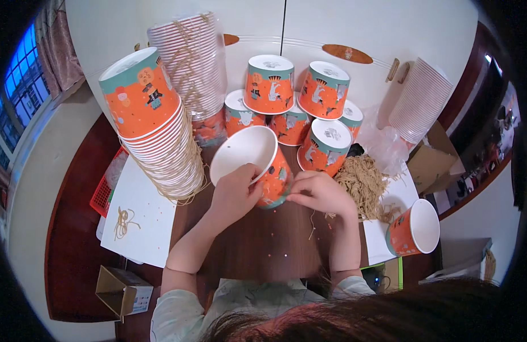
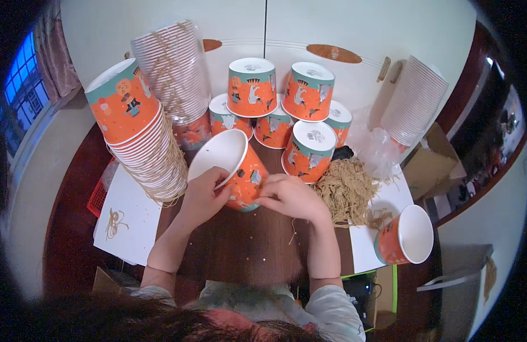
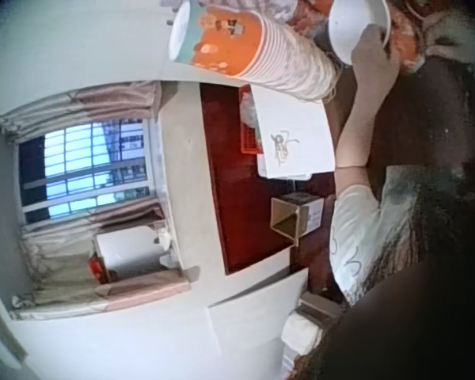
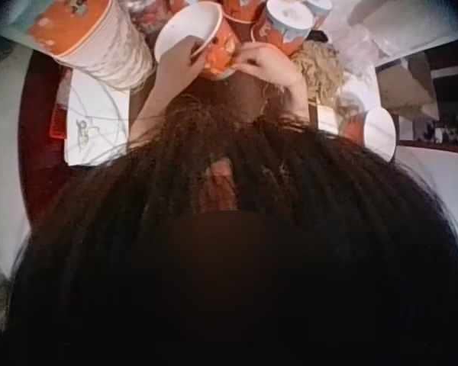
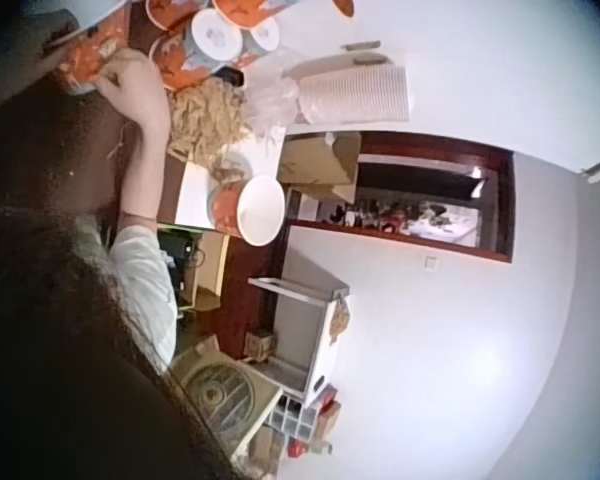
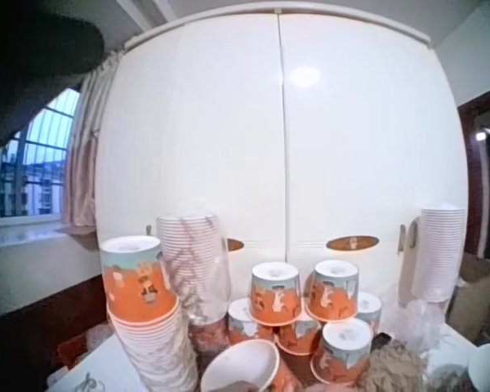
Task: Attaching string handles to pre-punched paper buckets.
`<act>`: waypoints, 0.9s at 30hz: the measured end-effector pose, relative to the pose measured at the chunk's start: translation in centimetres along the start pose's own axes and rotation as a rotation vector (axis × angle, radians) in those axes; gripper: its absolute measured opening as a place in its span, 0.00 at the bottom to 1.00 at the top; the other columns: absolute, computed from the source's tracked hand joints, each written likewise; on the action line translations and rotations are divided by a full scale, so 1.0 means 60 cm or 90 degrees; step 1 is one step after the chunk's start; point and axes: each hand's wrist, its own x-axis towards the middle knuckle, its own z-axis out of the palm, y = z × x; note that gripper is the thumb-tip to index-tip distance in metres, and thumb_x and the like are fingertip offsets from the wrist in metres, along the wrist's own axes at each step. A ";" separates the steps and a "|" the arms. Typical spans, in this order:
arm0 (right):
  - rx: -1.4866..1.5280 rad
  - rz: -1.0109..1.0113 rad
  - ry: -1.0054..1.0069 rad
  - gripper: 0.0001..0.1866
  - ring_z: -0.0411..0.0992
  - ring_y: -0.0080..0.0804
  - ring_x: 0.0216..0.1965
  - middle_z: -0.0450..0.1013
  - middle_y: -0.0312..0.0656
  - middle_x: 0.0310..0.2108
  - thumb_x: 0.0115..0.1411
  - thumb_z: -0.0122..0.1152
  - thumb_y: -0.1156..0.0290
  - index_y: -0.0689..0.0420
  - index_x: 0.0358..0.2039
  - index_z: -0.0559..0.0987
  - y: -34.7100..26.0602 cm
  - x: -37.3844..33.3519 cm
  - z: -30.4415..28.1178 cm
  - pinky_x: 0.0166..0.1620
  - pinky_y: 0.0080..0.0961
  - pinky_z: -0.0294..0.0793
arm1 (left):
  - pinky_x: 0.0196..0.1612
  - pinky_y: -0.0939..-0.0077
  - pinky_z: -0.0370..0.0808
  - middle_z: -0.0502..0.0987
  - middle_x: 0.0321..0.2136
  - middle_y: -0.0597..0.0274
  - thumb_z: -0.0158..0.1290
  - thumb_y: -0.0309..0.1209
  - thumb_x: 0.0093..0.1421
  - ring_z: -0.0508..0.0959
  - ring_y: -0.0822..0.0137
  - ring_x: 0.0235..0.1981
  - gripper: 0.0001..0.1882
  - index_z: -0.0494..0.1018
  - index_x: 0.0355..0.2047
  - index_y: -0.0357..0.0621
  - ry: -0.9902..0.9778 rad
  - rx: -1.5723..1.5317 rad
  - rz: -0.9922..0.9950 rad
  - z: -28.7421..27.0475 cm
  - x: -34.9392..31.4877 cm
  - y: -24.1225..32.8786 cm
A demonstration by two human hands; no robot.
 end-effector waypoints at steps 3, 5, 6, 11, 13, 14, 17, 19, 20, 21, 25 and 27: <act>-0.009 0.103 -0.001 0.08 0.69 0.38 0.23 0.67 0.42 0.18 0.44 0.60 0.69 0.58 0.23 0.73 0.020 -0.011 -0.015 0.28 0.30 0.66 | 0.27 0.73 0.70 0.72 0.23 0.54 0.52 0.26 0.47 0.74 0.60 0.23 0.08 0.68 0.29 0.39 -0.018 0.094 0.014 0.006 0.000 0.002; 0.001 0.164 0.011 0.07 0.70 0.38 0.24 0.68 0.42 0.19 0.43 0.59 0.71 0.58 0.23 0.73 0.061 -0.018 -0.008 0.28 0.30 0.67 | 0.27 0.69 0.70 0.72 0.24 0.55 0.52 0.27 0.47 0.74 0.57 0.25 0.08 0.68 0.28 0.41 -0.030 0.180 0.016 0.010 0.000 0.007; -0.044 0.191 0.018 0.06 0.71 0.37 0.25 0.70 0.42 0.20 0.42 0.59 0.73 0.58 0.23 0.73 0.081 -0.023 -0.004 0.29 0.30 0.68 | 0.27 0.69 0.70 0.72 0.24 0.55 0.52 0.27 0.47 0.74 0.57 0.25 0.08 0.68 0.28 0.41 -0.033 0.176 0.020 0.014 0.000 0.008; -0.114 0.354 -0.186 0.11 0.73 0.34 0.31 0.74 0.39 0.25 0.39 0.60 0.74 0.52 0.28 0.77 0.146 -0.028 0.022 0.33 0.29 0.70 | 0.26 0.65 0.69 0.71 0.22 0.56 0.52 0.28 0.47 0.73 0.55 0.24 0.09 0.67 0.30 0.43 -0.078 0.271 0.033 0.040 -0.013 0.002; -0.119 0.347 -0.233 0.12 0.73 0.32 0.30 0.74 0.38 0.25 0.39 0.61 0.74 0.53 0.29 0.77 0.166 -0.022 0.043 0.34 0.27 0.70 | 0.27 0.65 0.69 0.71 0.22 0.56 0.53 0.29 0.47 0.73 0.56 0.25 0.10 0.67 0.31 0.43 -0.092 0.265 0.022 0.047 -0.021 0.005; -0.126 0.339 -0.281 0.12 0.73 0.30 0.29 0.74 0.38 0.25 0.40 0.61 0.75 0.53 0.29 0.77 0.167 -0.017 0.052 0.34 0.26 0.70 | 0.27 0.65 0.69 0.72 0.22 0.56 0.53 0.30 0.48 0.74 0.56 0.25 0.12 0.67 0.32 0.43 -0.104 0.258 0.011 0.051 -0.023 0.008; -0.107 0.309 -0.325 0.12 0.73 0.33 0.31 0.74 0.38 0.27 0.39 0.61 0.74 0.51 0.29 0.77 0.163 -0.007 0.079 0.34 0.29 0.70 | 0.27 0.65 0.69 0.72 0.22 0.57 0.54 0.32 0.48 0.74 0.56 0.25 0.14 0.67 0.35 0.43 -0.122 0.192 0.021 0.064 -0.025 0.027; -0.115 0.224 -0.390 0.13 0.72 0.34 0.34 0.74 0.37 0.29 0.39 0.62 0.72 0.50 0.30 0.77 0.167 -0.013 0.100 0.35 0.31 0.70 | 0.27 0.66 0.70 0.71 0.22 0.60 0.54 0.34 0.48 0.73 0.59 0.26 0.14 0.67 0.34 0.43 -0.119 0.189 0.050 0.049 -0.024 0.042; -0.109 0.224 -0.393 0.13 0.72 0.34 0.34 0.74 0.37 0.29 0.39 0.62 0.72 0.50 0.30 0.77 0.155 -0.014 0.102 0.35 0.31 0.70 | 0.27 0.67 0.71 0.71 0.23 0.62 0.54 0.35 0.48 0.73 0.62 0.27 0.14 0.66 0.33 0.44 -0.107 0.193 0.077 0.037 -0.021 0.041; -0.111 0.211 -0.436 0.13 0.72 0.34 0.34 0.74 0.37 0.29 0.39 0.63 0.71 0.50 0.30 0.77 0.134 -0.019 0.094 0.35 0.31 0.70 | 0.28 0.67 0.71 0.71 0.25 0.62 0.54 0.35 0.48 0.73 0.62 0.28 0.14 0.67 0.33 0.44 -0.042 0.196 0.096 0.028 -0.018 0.028; -0.194 0.104 -0.503 0.12 0.66 0.34 0.43 0.71 0.33 0.32 0.38 0.65 0.67 0.49 0.27 0.76 0.122 -0.083 0.089 0.38 0.33 0.68 | 0.35 0.66 0.69 0.72 0.29 0.57 0.52 0.33 0.50 0.72 0.57 0.32 0.11 0.69 0.32 0.41 0.059 0.239 0.028 -0.024 0.018 -0.024; -0.188 0.091 -0.458 0.10 0.63 0.33 0.43 0.68 0.31 0.31 0.37 0.65 0.66 0.48 0.23 0.76 0.124 -0.111 0.087 0.39 0.33 0.65 | 0.37 0.65 0.68 0.71 0.29 0.54 0.52 0.31 0.51 0.71 0.55 0.33 0.11 0.69 0.32 0.39 0.074 0.223 -0.047 -0.040 0.031 -0.045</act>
